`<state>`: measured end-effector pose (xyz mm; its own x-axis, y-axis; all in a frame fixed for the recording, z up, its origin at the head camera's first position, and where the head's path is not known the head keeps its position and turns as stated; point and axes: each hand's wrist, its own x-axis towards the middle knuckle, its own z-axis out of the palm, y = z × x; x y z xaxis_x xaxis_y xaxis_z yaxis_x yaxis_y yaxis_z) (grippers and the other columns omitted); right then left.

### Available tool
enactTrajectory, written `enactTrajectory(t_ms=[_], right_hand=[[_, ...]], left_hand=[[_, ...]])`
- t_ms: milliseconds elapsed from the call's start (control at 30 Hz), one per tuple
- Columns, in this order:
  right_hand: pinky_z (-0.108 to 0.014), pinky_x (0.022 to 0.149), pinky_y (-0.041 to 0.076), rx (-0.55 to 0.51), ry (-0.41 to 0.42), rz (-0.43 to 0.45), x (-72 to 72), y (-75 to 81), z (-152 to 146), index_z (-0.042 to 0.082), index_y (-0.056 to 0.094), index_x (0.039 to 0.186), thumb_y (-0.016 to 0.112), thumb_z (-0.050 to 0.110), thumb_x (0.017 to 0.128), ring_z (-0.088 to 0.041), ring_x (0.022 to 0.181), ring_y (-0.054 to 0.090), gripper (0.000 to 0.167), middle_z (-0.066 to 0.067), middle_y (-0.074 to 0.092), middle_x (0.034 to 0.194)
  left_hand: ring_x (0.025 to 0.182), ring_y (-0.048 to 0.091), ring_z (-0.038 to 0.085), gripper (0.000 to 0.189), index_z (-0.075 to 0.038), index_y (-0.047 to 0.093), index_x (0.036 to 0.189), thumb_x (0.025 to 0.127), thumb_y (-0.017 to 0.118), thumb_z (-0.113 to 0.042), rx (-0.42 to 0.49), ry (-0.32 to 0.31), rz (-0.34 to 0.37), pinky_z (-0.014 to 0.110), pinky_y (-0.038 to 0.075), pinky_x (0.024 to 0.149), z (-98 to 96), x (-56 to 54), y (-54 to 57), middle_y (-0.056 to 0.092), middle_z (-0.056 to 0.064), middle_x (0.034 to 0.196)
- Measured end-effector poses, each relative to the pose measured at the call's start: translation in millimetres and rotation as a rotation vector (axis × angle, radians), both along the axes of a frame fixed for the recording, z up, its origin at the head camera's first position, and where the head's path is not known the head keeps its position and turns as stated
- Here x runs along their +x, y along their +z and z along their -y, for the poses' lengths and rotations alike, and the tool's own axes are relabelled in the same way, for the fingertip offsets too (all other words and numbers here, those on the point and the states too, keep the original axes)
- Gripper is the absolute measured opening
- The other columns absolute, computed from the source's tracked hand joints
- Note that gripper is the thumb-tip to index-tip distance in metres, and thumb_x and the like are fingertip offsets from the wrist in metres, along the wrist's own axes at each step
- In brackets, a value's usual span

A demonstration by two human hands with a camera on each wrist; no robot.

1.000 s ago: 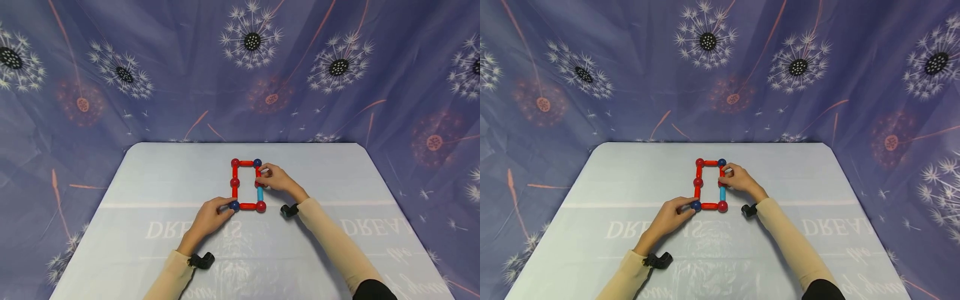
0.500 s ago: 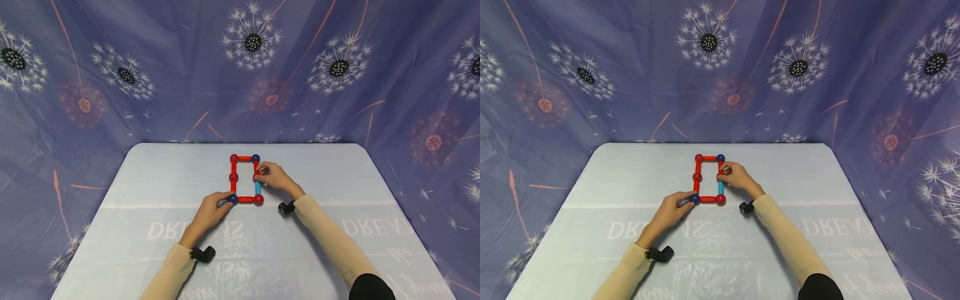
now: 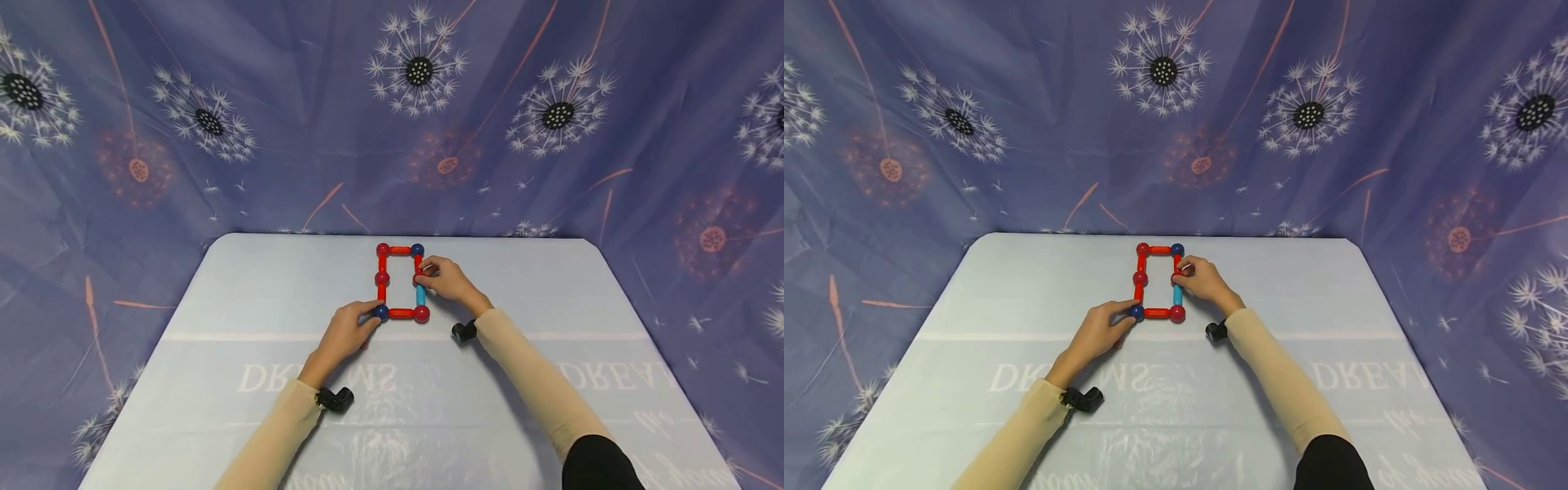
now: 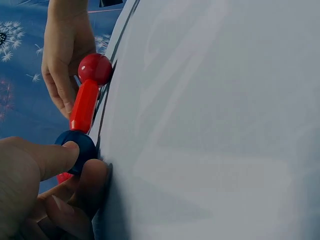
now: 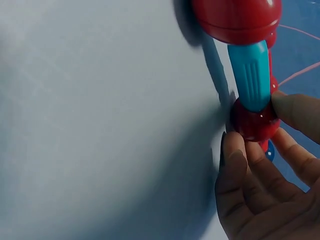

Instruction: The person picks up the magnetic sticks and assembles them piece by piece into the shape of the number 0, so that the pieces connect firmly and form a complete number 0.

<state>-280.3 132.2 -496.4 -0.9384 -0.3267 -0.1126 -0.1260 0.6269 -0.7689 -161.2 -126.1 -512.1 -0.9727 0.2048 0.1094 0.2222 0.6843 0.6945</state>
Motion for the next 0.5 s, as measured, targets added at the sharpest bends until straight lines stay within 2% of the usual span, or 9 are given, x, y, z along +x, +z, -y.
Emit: enactTrajectory(t_ms=[133,300,367,467,500], right_hand=[[-0.030,0.068,0.056,-0.016,-0.001,-0.024,-1.6,1.6,-1,0.010,0.066,0.125,0.071,0.027,0.099,-0.021,0.085,0.066,0.032,-0.015,0.069,0.116],[-0.031,0.069,0.057,-0.011,0.021,-0.037,1.9,5.7,-1,0.008,0.065,0.127,0.066,0.027,0.102,-0.026,0.089,0.067,0.031,-0.015,0.069,0.117],[-0.035,0.073,0.059,0.002,0.027,-0.044,3.5,8.5,-6,0.007,0.064,0.129,0.065,0.028,0.103,-0.029,0.096,0.068,0.034,-0.016,0.068,0.120],[-0.042,0.082,0.059,0.041,0.021,-0.082,3.7,13.4,-20,0.005,0.063,0.132,0.063,0.029,0.104,-0.034,0.106,0.068,0.037,-0.017,0.068,0.123],[-0.044,0.085,0.059,0.061,0.020,-0.095,3.6,15.6,-26,0.004,0.062,0.134,0.062,0.029,0.104,-0.036,0.110,0.068,0.039,-0.017,0.068,0.124]], left_hand=[[0.118,0.067,0.027,0.041,-0.018,0.068,0.137,0.097,0.073,-0.019,0.002,0.007,-0.007,0.048,0.051,0.105,-2.0,-3.7,-1.2,0.073,0.012,0.124],[0.115,0.067,0.028,0.046,-0.018,0.064,0.142,0.097,0.072,-0.020,0.043,0.024,-0.001,0.050,0.049,0.106,2.6,0.4,-2.0,0.073,0.011,0.125],[0.117,0.066,0.028,0.049,-0.017,0.062,0.144,0.097,0.073,-0.022,0.045,0.027,0.000,0.051,0.049,0.106,7.3,1.5,-0.9,0.073,0.010,0.124],[0.110,0.066,0.027,0.050,-0.016,0.061,0.145,0.096,0.073,-0.023,0.000,0.027,-0.020,0.050,0.051,0.100,20.2,-0.9,4.9,0.074,0.009,0.117],[0.103,0.067,0.027,0.050,-0.014,0.061,0.144,0.096,0.073,-0.022,-0.027,0.026,-0.035,0.048,0.053,0.094,26.3,-2.6,7.7,0.074,0.010,0.115]])
